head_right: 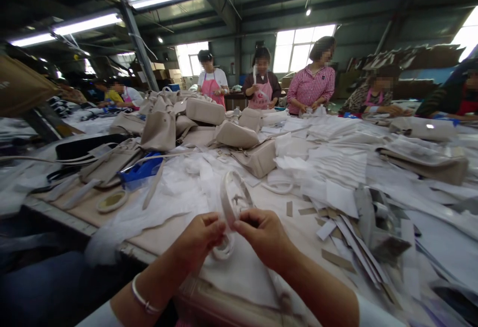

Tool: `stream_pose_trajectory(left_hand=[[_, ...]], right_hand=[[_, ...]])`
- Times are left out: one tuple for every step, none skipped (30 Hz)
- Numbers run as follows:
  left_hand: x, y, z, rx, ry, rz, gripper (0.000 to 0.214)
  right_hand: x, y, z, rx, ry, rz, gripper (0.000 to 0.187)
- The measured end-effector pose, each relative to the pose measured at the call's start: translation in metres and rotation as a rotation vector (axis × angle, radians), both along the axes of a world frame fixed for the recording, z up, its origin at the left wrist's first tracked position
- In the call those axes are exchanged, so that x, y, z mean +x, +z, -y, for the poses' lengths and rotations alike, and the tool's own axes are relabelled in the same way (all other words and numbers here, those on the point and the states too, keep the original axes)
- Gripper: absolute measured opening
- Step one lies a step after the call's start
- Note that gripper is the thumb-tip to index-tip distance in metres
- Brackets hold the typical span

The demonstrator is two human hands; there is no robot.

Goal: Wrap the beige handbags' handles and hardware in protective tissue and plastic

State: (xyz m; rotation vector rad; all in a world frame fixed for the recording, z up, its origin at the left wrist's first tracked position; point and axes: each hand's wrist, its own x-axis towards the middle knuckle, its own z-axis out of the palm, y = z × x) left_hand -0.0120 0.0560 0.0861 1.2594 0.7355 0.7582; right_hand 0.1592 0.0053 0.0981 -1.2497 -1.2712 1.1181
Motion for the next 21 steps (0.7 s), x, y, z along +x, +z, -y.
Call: stream_pose_trajectory(left_hand=[[0.001,0.001,-0.003,-0.199,-0.02,0.082,0.043],[0.001,0.002,-0.005,-0.357,-0.032,0.158,0.043],[0.003,0.003,-0.006,-0.464,-0.042,0.212,0.042],[0.004,0.003,-0.008,-0.524,-0.048,0.24,0.04],[0.005,0.003,-0.009,-0.552,-0.06,0.251,0.038],[0.007,0.003,-0.009,-0.565,-0.077,0.252,0.038],[0.007,0.004,-0.009,-0.565,-0.098,0.24,0.038],[0.007,0.004,-0.009,-0.548,-0.117,0.218,0.037],[0.007,0.004,-0.009,-0.513,-0.13,0.185,0.038],[0.007,0.005,-0.009,-0.461,-0.132,0.139,0.038],[0.006,0.005,-0.009,-0.398,-0.126,0.081,0.039],[0.005,0.006,-0.009,-0.331,-0.118,0.017,0.04],[0.004,0.006,-0.009,-0.269,-0.109,-0.045,0.04],[0.004,0.006,-0.008,-0.222,-0.101,-0.095,0.04],[0.004,0.006,-0.008,-0.189,-0.091,-0.127,0.039],[0.004,0.005,-0.007,-0.172,-0.077,-0.138,0.038],[0.004,0.004,-0.006,-0.168,-0.051,-0.135,0.037],[0.005,0.004,-0.005,-0.167,-0.01,-0.126,0.036],[0.005,0.003,-0.004,-0.162,0.036,-0.114,0.034],[0.006,0.004,-0.003,-0.147,0.079,-0.101,0.033],[0.006,0.004,-0.001,-0.114,0.112,-0.097,0.03]], right_hand=[[0.001,0.0,0.001,0.116,0.007,0.165,0.018],[0.003,-0.001,0.002,0.223,0.019,0.309,0.016],[0.004,-0.002,0.002,0.317,0.035,0.425,0.016],[0.006,-0.004,0.003,0.399,0.053,0.512,0.016],[0.008,-0.006,0.003,0.469,0.074,0.575,0.017],[0.011,-0.008,0.002,0.529,0.1,0.622,0.017],[0.013,-0.011,0.002,0.581,0.131,0.662,0.018],[0.014,-0.013,0.002,0.627,0.164,0.699,0.018],[0.016,-0.015,0.001,0.661,0.192,0.732,0.019],[0.017,-0.017,0.001,0.688,0.216,0.762,0.019],[0.018,-0.019,0.001,0.707,0.235,0.787,0.02],[0.018,-0.02,0.0,0.721,0.249,0.804,0.02],[0.018,-0.021,0.0,0.729,0.259,0.814,0.021],[0.019,-0.021,-0.001,0.734,0.268,0.814,0.021],[0.019,-0.021,-0.001,0.734,0.277,0.801,0.021],[0.019,-0.021,-0.001,0.729,0.289,0.772,0.022],[0.02,-0.019,-0.002,0.706,0.302,0.73,0.022],[0.02,-0.017,-0.002,0.656,0.313,0.677,0.022],[0.021,-0.014,-0.003,0.577,0.313,0.609,0.021],[0.022,-0.01,-0.003,0.463,0.31,0.523,0.02],[0.022,-0.007,-0.004,0.316,0.299,0.42,0.023]])
